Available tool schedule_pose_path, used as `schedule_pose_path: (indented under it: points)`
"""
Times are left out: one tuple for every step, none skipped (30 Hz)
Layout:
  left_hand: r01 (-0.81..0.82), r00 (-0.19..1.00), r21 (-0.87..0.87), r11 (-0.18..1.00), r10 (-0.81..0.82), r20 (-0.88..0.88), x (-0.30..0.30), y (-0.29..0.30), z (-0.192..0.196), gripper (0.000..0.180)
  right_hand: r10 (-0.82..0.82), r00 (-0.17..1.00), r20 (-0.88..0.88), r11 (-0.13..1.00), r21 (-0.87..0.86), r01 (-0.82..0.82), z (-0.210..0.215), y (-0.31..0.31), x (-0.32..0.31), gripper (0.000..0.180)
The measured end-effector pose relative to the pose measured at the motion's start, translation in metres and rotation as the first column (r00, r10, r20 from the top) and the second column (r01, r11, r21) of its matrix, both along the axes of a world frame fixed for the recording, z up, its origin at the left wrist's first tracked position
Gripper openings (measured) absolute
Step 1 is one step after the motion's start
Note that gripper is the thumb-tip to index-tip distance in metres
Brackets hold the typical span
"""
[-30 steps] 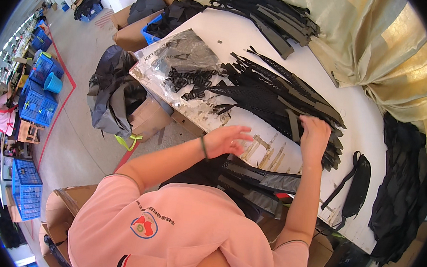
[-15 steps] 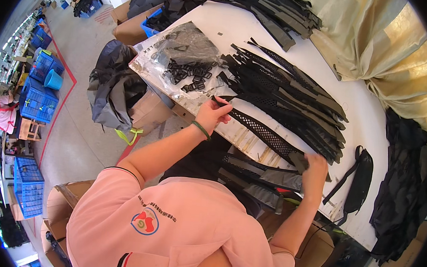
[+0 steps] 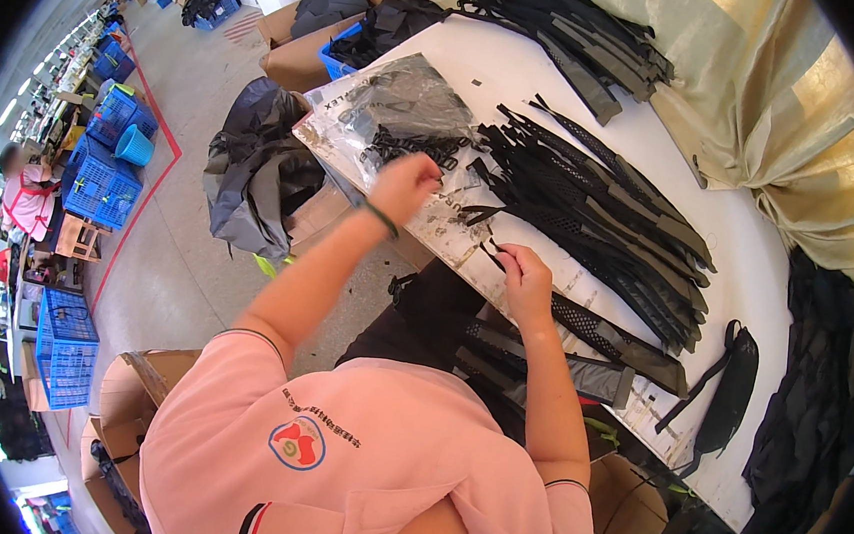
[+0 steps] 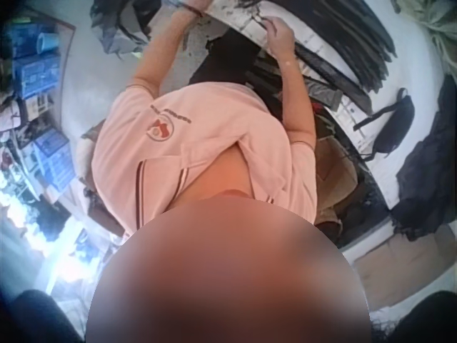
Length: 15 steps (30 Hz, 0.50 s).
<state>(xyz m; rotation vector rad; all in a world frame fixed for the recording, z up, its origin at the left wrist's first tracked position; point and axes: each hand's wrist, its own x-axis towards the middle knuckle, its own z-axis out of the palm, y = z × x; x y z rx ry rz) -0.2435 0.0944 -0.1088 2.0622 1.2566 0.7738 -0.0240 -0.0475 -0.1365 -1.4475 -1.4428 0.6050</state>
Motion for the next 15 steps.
schedule_pose_path:
  points:
    - [-0.014, 0.975, 0.126, 0.992, 0.042, -0.219, -0.013, 0.018, -0.003, 0.027, 0.002, 1.000, 0.002, 1.000, -0.001, -0.002, 0.002, -0.001, 0.000, 0.012]
    - [-0.002, 0.900, 0.252, 0.968, 0.112, -0.421, -0.022, 0.032, -0.008, 0.028, 0.079, 0.997, 0.015, 0.997, 0.005, -0.079, 0.005, 0.000, 0.000, 0.012]
    - [-0.005, 0.901, 0.253, 0.968, 0.114, -0.419, -0.026, 0.042, -0.013, 0.028, 0.152, 0.988, 0.027, 0.988, 0.011, -0.152, 0.008, 0.001, 0.001, 0.011]
    - [0.017, 0.840, 0.089, 0.996, 0.034, -0.541, -0.026, 0.048, -0.014, 0.033, 0.148, 0.989, 0.027, 0.989, 0.010, -0.148, 0.010, 0.000, 0.001, 0.011]
    - [0.017, 0.765, -0.079, 0.997, -0.064, -0.641, -0.026, 0.053, -0.016, 0.037, 0.167, 0.985, 0.039, 0.986, 0.007, -0.168, 0.011, 0.000, 0.002, 0.011]
    - [0.020, 0.764, -0.081, 0.997, -0.067, -0.641, -0.027, 0.056, -0.018, 0.037, 0.188, 0.981, 0.052, 0.982, 0.003, -0.188, 0.012, 0.000, 0.002, 0.012]
    - [0.020, 0.750, -0.100, 0.995, -0.081, -0.656, -0.024, 0.056, -0.014, 0.037, 0.180, 0.982, 0.050, 0.984, -0.001, -0.180, 0.009, 0.000, 0.004, 0.012]
    - [0.019, 0.736, -0.118, 0.993, -0.094, -0.670, -0.022, 0.055, -0.010, 0.037, 0.175, 0.983, 0.051, 0.984, 0.030, -0.177, 0.006, 0.001, 0.006, 0.012]
    - [0.036, 0.720, -0.115, 0.993, -0.106, -0.686, -0.021, 0.056, -0.010, 0.035, 0.171, 0.984, 0.053, 0.983, 0.060, -0.174, 0.004, 0.001, 0.007, 0.013]
    - [0.038, 0.720, -0.115, 0.993, -0.107, -0.686, -0.022, 0.055, -0.010, 0.035, 0.169, 0.984, 0.053, 0.983, 0.060, -0.172, 0.004, 0.001, 0.008, 0.013]
    - [0.041, 0.742, -0.082, 0.996, -0.085, -0.665, -0.024, 0.054, -0.009, 0.034, 0.175, 0.984, 0.035, 0.983, 0.042, -0.176, 0.005, 0.000, 0.009, 0.013]
    - [0.041, 0.764, -0.049, 0.998, -0.063, -0.643, -0.025, 0.052, -0.009, 0.032, 0.181, 0.983, 0.016, 0.983, 0.024, -0.181, 0.005, 0.000, 0.010, 0.014]
    - [0.047, 0.806, 0.016, 0.999, -0.028, -0.591, -0.025, 0.049, -0.008, 0.023, 0.180, 0.983, 0.015, 0.983, 0.026, -0.181, 0.011, 0.000, 0.009, 0.014]
    - [0.054, 0.804, 0.014, 0.998, -0.035, -0.593, -0.019, 0.040, 0.002, 0.023, 0.192, 0.981, 0.002, 0.981, 0.016, -0.192, 0.020, -0.002, 0.009, 0.014]
    - [0.035, 0.935, 0.033, 0.999, -0.021, -0.355, -0.011, 0.028, 0.012, 0.017, 0.203, 0.979, -0.012, 0.979, 0.006, -0.203, 0.026, -0.003, 0.009, 0.013]
